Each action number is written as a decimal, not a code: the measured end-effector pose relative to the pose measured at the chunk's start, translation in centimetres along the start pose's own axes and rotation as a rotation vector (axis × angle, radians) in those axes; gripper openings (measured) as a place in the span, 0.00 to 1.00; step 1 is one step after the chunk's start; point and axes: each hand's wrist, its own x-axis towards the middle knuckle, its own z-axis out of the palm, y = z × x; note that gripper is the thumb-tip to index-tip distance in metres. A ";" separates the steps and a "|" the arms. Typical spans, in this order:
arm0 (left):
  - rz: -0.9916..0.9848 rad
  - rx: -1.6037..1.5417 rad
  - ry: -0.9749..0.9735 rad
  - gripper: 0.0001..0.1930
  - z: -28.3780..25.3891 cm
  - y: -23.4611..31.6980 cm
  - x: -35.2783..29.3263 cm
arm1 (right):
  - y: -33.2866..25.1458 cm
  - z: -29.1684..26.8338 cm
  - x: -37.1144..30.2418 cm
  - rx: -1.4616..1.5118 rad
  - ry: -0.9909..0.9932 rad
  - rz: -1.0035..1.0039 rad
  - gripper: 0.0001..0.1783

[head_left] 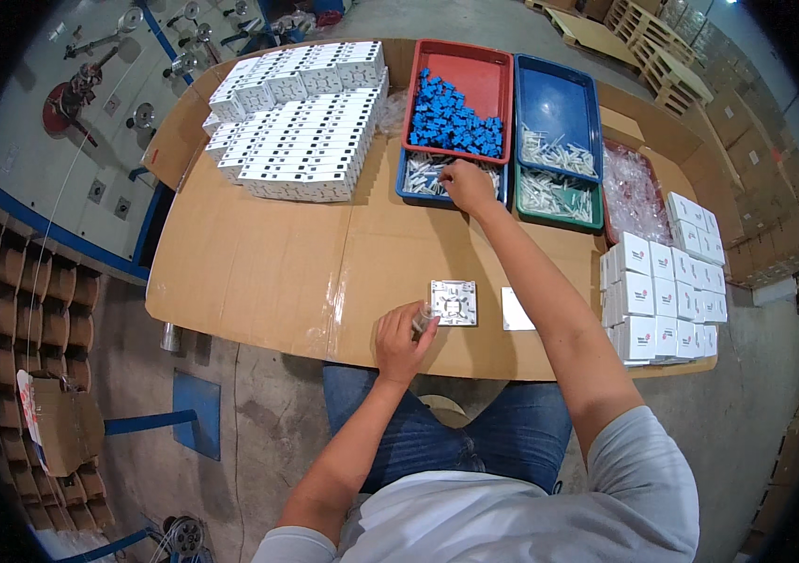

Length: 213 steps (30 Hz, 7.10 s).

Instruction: The person is assembling white plastic enclosures for electronic devices by placing components inside and snapping them shut.

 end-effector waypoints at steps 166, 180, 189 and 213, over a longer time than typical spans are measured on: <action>0.255 -0.090 0.013 0.22 -1.2 -0.2 -0.2 | -12.5 -5.6 -26.3 0.628 0.071 0.008 0.07; -0.302 -0.728 -0.129 0.19 -4.3 5.5 -1.3 | -10.2 -10.9 -27.1 0.851 -0.298 0.116 0.10; -0.512 -1.018 -0.091 0.09 -7.5 10.1 -1.6 | -14.0 -17.4 -28.9 0.844 -0.197 0.178 0.09; -0.402 -0.930 -0.159 0.08 -10.0 15.7 1.5 | -14.0 -22.2 -30.1 1.015 -0.102 0.251 0.08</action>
